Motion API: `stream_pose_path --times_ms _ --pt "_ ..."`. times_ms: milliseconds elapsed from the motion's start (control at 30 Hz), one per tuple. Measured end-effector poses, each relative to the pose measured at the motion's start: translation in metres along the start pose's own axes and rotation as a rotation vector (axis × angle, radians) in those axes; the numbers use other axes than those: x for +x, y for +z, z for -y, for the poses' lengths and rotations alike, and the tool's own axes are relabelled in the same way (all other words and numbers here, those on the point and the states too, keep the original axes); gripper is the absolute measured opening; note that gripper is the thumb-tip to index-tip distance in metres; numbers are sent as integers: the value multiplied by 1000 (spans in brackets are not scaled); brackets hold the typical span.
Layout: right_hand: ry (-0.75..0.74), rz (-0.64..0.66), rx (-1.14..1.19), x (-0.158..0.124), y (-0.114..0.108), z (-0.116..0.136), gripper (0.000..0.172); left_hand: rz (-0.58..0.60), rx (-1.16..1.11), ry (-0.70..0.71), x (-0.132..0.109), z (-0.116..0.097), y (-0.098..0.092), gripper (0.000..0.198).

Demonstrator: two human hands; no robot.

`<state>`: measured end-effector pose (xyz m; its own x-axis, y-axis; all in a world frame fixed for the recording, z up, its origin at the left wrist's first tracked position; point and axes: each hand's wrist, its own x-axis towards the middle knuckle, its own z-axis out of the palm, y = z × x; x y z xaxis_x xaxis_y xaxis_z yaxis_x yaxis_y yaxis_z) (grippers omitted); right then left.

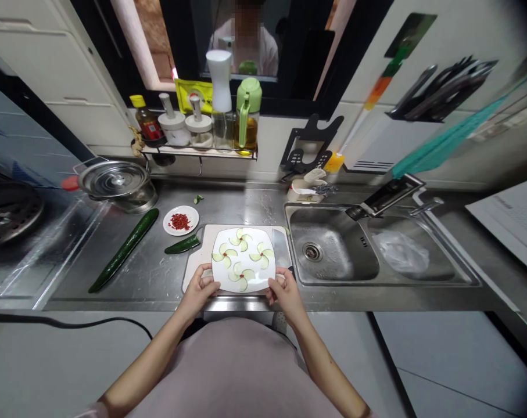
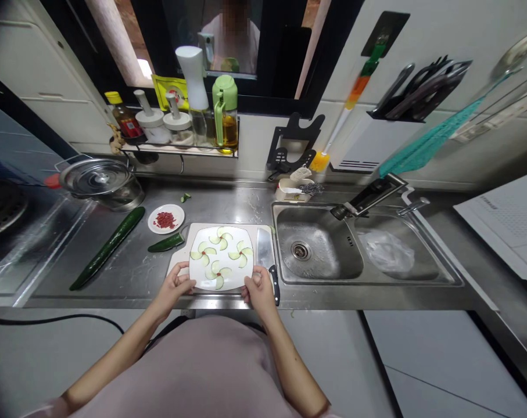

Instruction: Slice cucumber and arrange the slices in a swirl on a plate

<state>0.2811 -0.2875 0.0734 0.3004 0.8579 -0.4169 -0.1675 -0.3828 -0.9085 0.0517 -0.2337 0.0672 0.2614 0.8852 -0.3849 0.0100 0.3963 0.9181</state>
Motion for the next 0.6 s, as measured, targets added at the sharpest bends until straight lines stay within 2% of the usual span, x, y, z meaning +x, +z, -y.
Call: stream_pose_path --times_ms 267,467,600 --pt "36 -32 22 -8 -3 0 46 -14 -36 -5 -9 -11 4 57" --pt "100 -130 355 -5 -2 -7 59 69 -98 -41 -5 -15 33 59" --pt "53 -200 516 -6 -12 -17 64 179 -130 -43 0 -7 56 59"
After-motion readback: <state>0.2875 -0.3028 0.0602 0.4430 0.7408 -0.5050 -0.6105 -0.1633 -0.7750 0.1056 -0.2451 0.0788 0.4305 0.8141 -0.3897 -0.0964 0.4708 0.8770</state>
